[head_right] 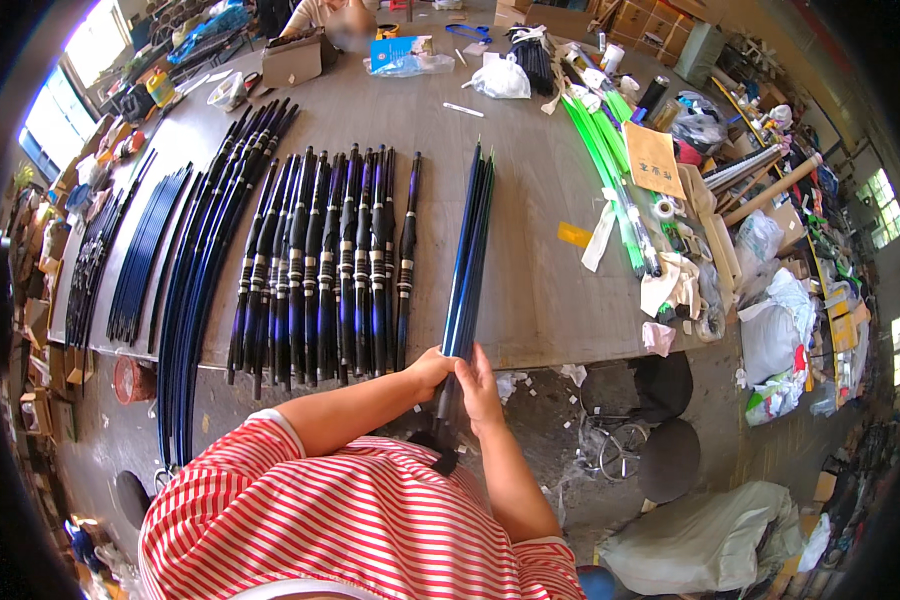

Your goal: The person picks up several fishing rods from a table, holding them together to check their length and sorting them into groups.

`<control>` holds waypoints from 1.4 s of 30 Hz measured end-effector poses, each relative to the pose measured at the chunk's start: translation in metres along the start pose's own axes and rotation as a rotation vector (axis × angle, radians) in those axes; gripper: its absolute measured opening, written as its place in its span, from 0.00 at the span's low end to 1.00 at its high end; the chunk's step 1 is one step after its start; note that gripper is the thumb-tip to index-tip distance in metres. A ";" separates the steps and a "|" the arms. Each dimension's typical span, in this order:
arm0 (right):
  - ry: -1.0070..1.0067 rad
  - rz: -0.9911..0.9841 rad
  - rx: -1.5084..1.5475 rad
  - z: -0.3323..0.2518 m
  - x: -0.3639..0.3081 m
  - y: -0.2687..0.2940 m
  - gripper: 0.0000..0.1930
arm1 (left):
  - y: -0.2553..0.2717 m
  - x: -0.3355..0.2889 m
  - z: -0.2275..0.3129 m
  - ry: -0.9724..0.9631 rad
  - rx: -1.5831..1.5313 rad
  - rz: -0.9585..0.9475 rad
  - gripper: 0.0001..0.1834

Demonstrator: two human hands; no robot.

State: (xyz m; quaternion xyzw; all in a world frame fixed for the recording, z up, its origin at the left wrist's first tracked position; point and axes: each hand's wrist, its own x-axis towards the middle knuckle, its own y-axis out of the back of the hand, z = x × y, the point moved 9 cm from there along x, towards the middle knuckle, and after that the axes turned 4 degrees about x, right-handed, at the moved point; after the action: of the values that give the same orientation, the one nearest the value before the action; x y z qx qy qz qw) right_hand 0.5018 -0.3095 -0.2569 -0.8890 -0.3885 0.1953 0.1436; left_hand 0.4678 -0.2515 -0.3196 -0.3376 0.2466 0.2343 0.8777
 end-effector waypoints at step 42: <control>0.533 0.507 -1.524 -0.036 -0.153 -0.168 0.15 | 0.699 -0.476 0.203 0.400 1.219 1.634 0.67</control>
State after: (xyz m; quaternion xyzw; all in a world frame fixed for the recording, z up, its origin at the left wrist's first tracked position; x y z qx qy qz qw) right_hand 0.3173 -0.3171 -0.1206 -0.8192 -0.1559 -0.3100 -0.4565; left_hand -0.2458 0.2385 -0.2394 0.4009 0.6180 0.5331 0.4161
